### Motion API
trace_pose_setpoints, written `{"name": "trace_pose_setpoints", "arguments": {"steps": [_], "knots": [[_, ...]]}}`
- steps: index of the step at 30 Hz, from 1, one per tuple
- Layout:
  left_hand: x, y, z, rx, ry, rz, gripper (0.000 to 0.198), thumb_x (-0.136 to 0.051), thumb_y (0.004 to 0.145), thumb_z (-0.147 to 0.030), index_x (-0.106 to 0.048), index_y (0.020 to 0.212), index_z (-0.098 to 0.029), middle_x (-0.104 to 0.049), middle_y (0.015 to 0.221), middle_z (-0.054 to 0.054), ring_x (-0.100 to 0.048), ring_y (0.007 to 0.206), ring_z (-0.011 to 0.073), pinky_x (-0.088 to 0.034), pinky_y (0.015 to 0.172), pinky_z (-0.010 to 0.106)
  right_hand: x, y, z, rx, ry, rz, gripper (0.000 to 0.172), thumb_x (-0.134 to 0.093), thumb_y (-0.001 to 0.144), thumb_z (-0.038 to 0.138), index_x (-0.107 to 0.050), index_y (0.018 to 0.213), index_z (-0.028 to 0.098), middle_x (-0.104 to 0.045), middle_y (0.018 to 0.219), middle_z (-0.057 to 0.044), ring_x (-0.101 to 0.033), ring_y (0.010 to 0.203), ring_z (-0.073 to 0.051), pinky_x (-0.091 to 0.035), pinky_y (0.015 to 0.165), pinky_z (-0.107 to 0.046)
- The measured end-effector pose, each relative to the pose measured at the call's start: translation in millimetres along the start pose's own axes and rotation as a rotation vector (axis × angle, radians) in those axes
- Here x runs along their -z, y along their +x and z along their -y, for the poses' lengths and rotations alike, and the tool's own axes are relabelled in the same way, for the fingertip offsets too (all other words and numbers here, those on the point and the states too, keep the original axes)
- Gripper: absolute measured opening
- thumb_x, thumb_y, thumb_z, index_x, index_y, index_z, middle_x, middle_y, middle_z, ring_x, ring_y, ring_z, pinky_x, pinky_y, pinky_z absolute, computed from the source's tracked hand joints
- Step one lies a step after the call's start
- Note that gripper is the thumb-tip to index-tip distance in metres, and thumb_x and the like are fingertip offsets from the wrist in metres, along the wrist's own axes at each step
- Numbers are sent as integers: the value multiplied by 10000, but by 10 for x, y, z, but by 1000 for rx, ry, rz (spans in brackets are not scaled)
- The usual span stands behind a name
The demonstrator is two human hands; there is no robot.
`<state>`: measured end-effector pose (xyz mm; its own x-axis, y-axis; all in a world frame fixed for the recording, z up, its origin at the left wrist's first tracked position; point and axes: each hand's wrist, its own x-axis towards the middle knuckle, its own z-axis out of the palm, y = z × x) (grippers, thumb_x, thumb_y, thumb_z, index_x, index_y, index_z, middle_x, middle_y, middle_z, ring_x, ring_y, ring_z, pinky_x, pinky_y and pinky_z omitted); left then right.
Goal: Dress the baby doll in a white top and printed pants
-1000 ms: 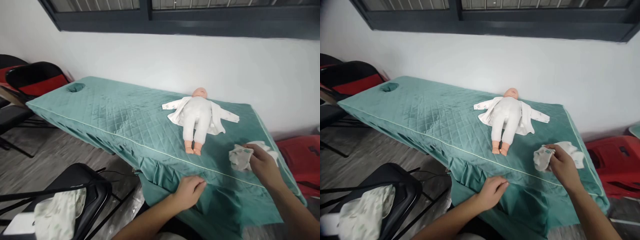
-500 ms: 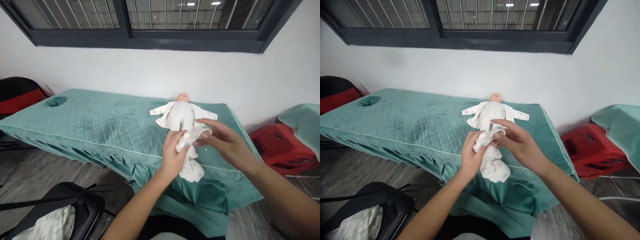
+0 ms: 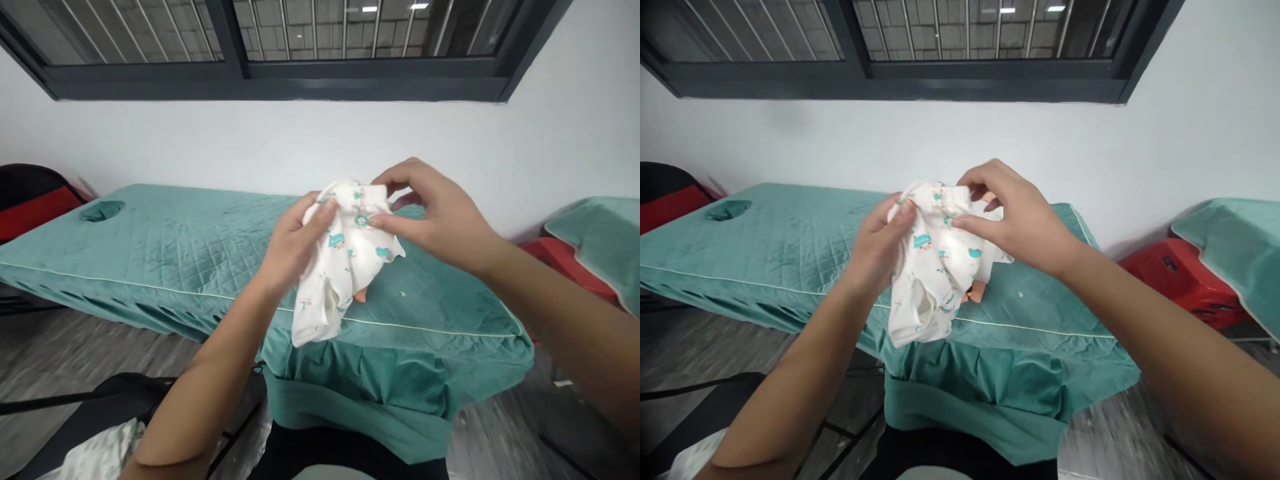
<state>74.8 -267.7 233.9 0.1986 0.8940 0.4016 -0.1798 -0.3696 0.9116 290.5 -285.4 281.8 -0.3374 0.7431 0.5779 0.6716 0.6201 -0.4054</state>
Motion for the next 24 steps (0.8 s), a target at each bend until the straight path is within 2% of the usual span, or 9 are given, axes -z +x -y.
{"name": "trace_pose_setpoints", "arguments": {"steps": [2, 5, 7, 10, 13, 16, 18, 22, 24], "knots": [[63, -23, -10, 6, -53, -113, 444, -672, 865, -586, -673, 1056, -185, -659, 839, 50, -694, 822, 220, -550, 673, 307, -148, -253, -267, -128, -24, 65, 315, -635, 907, 436, -625, 1124, 208, -642, 1096, -65, -615, 937, -207, -515, 809, -356], [170, -76, 25, 39, -90, -193, 444, -706, 836, -580, -673, 1026, -181, -650, 805, 49, -695, 823, 225, -546, 659, 295, -521, -847, -824, -381, -202, 455, 262, -653, 891, 433, -621, 975, 187, -650, 928, -62, -607, 812, -205, -464, 738, -333], [239, -104, 86, 60, -89, -203, 437, -720, 822, -579, -674, 1006, -186, -647, 773, 40, -693, 801, 220, -540, 644, 286, -775, -1254, -1164, -566, -318, 625, 241, -627, 915, 406, -598, 922, 167, -658, 916, -94, -614, 786, -218, -437, 716, -327], [321, -118, 201, 91, -90, -213, 426, -724, 819, -575, -672, 989, -187, -646, 749, 33, -691, 778, 213, -534, 635, 283, -993, -1651, -1469, -610, -383, 673, 228, -484, 1004, 367, -578, 978, 161, -675, 982, -133, -641, 851, -240, -415, 732, -323], [380, -105, 293, 115, -89, -223, 407, -728, 820, -564, -672, 969, -189, -661, 767, 40, -692, 777, 215, -532, 633, 287, -1011, -1738, -1456, -594, -367, 646, 224, -410, 1023, 299, -586, 985, 166, -683, 960, -127, -645, 855, -243, -410, 738, -325], [423, -88, 339, 114, -87, -245, 400, -727, 820, -568, -668, 934, -189, -667, 791, 47, -693, 798, 221, -538, 651, 300, -1116, -1693, -1023, -513, -148, 677, 209, -463, 999, 303, -614, 923, 181, -685, 884, -78, -638, 805, -215, -434, 745, -316], [439, -80, 350, 104, -89, -269, 411, -731, 814, -580, -664, 918, -188, -662, 796, 49, -694, 812, 227, -545, 669, 311, -1410, -1707, -496, -373, 100, 684, 234, -445, 1014, 305, -638, 941, 194, -698, 941, -55, -646, 855, -181, -461, 788, -291], [451, -90, 337, 53, -35, -289, 432, -705, 828, -608, -658, 919, -189, -660, 814, 51, -697, 843, 237, -555, 682, 321, -2530, -1904, 675, 168, 285, 859, 246, -436, 985, 271, -672, 968, 205, -713, 954, -52, -651, 832, -182, -484, 735, -286], [468, -113, 319, 28, 18, -279, 442, -678, 844, -624, -662, 942, -193, -665, 824, 51, -698, 853, 241, -557, 674, 321, -3117, -1985, 1083, 237, 302, 940, 260, -431, 957, 288, -678, 928, 213, -730, 972, -36, -653, 802, -192, -488, 685, -291]]}}
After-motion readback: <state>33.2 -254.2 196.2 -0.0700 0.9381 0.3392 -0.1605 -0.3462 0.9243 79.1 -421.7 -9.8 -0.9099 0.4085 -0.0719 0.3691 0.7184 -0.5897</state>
